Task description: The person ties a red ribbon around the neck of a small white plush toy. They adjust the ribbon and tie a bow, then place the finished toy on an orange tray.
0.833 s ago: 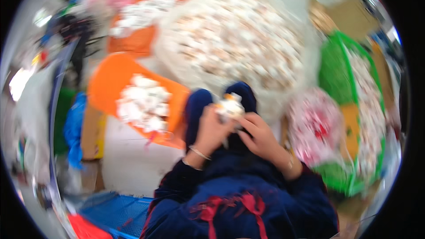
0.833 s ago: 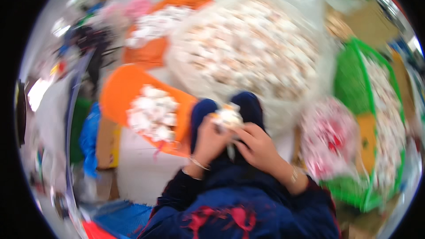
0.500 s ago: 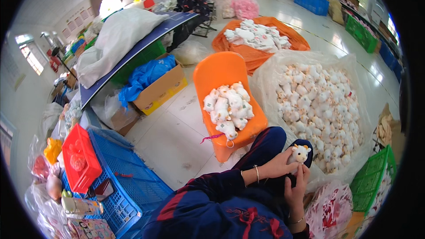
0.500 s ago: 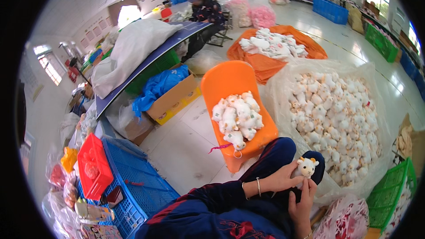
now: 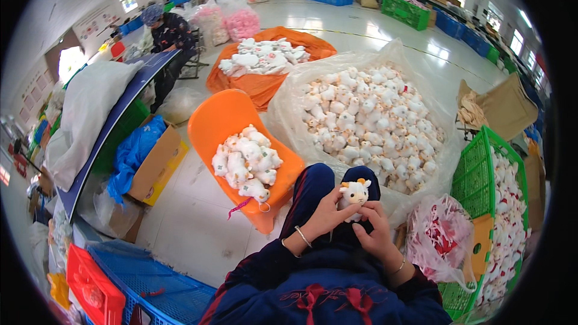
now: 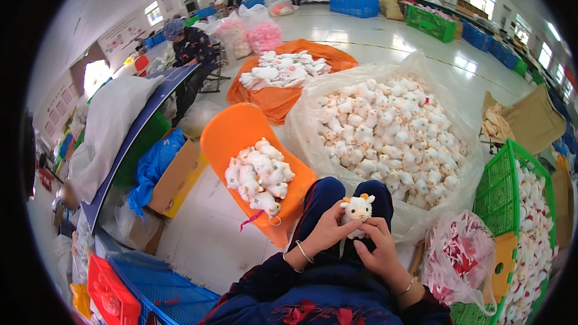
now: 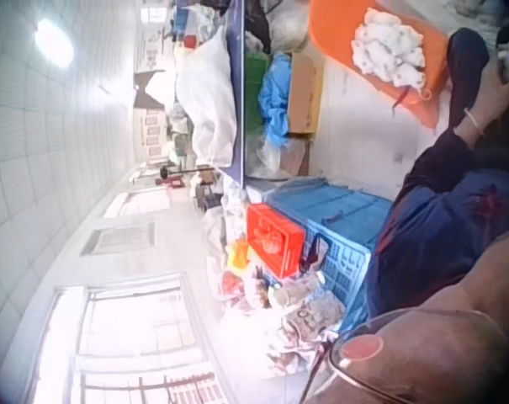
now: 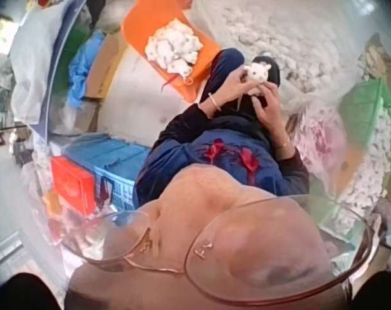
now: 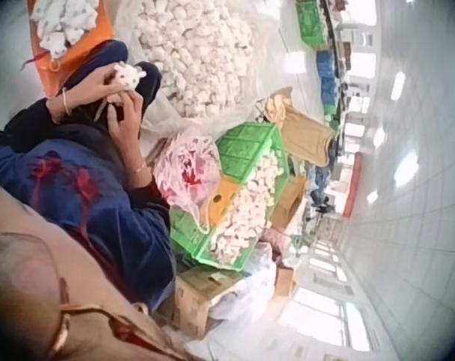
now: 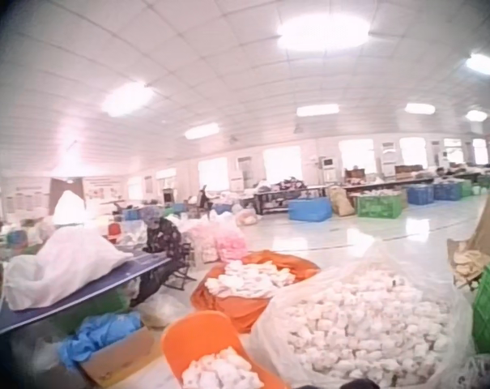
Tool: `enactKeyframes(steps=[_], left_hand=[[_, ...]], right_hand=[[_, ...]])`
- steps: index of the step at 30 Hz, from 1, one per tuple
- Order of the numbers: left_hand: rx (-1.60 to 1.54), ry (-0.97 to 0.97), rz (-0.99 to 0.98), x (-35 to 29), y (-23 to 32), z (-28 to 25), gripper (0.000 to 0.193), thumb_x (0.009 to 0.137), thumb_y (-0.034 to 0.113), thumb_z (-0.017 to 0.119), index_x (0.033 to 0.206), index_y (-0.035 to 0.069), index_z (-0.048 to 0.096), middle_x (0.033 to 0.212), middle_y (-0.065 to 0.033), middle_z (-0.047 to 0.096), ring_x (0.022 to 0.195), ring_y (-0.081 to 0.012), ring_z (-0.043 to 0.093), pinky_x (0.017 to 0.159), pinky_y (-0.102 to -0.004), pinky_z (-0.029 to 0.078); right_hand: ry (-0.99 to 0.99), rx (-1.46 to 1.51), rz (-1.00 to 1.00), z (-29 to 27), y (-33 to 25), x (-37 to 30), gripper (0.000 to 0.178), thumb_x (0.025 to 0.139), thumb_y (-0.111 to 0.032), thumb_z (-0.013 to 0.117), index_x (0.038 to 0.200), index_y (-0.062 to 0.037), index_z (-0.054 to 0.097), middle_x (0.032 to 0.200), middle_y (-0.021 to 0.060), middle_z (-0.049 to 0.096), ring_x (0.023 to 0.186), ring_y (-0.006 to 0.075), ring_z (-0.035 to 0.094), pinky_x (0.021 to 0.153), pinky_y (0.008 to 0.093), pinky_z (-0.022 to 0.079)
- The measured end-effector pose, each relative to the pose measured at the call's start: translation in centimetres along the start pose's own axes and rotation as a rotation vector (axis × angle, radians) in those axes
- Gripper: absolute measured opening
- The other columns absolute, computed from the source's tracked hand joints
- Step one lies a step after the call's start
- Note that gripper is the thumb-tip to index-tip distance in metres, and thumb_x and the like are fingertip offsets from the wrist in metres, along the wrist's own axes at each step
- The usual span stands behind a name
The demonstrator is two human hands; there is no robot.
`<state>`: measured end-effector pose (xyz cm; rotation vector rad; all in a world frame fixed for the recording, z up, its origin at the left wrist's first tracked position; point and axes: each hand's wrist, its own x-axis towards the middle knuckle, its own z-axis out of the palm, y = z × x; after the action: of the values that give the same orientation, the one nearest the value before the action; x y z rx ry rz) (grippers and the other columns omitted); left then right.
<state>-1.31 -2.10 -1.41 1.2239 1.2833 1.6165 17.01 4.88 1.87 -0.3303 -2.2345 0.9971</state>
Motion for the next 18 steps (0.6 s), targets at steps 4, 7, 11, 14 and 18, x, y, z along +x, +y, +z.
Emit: enactKeyframes(steps=[4, 7, 11, 14, 18], left_hand=[[-0.085, -0.091, -0.149, -0.4, -0.2, 0.2, 0.050, 0.094, 0.016, 0.078, 0.138, 0.004, 0.055, 0.121, -0.0032, 0.066, 0.109, -0.0099, 0.063, 0.092, -0.0285, 0.054], [-0.155, -0.184, -0.147, -0.3, -1.3, 1.2, 0.055, 0.092, 0.012, 0.080, 0.140, 0.004, 0.054, 0.127, -0.0047, 0.066, 0.116, -0.0125, 0.063, 0.100, -0.0315, 0.052], [0.023, -0.259, -0.170, 0.1, -1.1, 1.6, 0.053, 0.089, 0.008, 0.075, 0.138, 0.003, 0.056, 0.126, -0.0070, 0.066, 0.117, -0.0162, 0.063, 0.101, -0.0339, 0.052], [0.039, -0.280, -0.247, -0.4, -1.0, 1.8, 0.057, 0.085, 0.006, 0.073, 0.139, 0.001, 0.054, 0.127, -0.0089, 0.065, 0.117, -0.0183, 0.064, 0.101, -0.0350, 0.053], [-0.008, -0.306, -0.359, -1.7, -1.5, -0.1, 0.060, 0.084, 0.005, 0.073, 0.141, 0.000, 0.053, 0.127, -0.0079, 0.064, 0.115, -0.0170, 0.065, 0.100, -0.0337, 0.053]], right_hand=[[-0.077, 0.184, 0.065, -2.2, 1.0, -0.6, 0.029, 0.087, -0.001, 0.070, 0.116, 0.0005, 0.068, 0.113, 0.0116, 0.061, 0.089, 0.0203, 0.062, 0.080, 0.0303, 0.052], [-0.114, 0.289, 0.144, -3.7, 1.6, -1.7, 0.024, 0.090, -0.003, 0.069, 0.114, -0.0011, 0.069, 0.114, 0.0095, 0.063, 0.092, 0.0178, 0.063, 0.081, 0.0293, 0.052], [-0.171, 0.389, 0.191, -4.4, 2.5, -3.8, 0.023, 0.096, -0.012, 0.068, 0.117, -0.0029, 0.067, 0.116, 0.0068, 0.062, 0.102, 0.0152, 0.060, 0.086, 0.0289, 0.050], [-0.173, 0.365, 0.305, -5.0, 3.7, -6.3, 0.025, 0.097, -0.018, 0.070, 0.118, -0.0044, 0.066, 0.110, 0.0037, 0.065, 0.096, 0.0127, 0.061, 0.082, 0.0294, 0.051], [-0.054, 0.050, 0.457, -10.0, 7.7, -10.8, 0.022, 0.095, -0.020, 0.072, 0.109, -0.0031, 0.073, 0.097, 0.0097, 0.074, 0.091, 0.0190, 0.070, 0.080, 0.0330, 0.055]])
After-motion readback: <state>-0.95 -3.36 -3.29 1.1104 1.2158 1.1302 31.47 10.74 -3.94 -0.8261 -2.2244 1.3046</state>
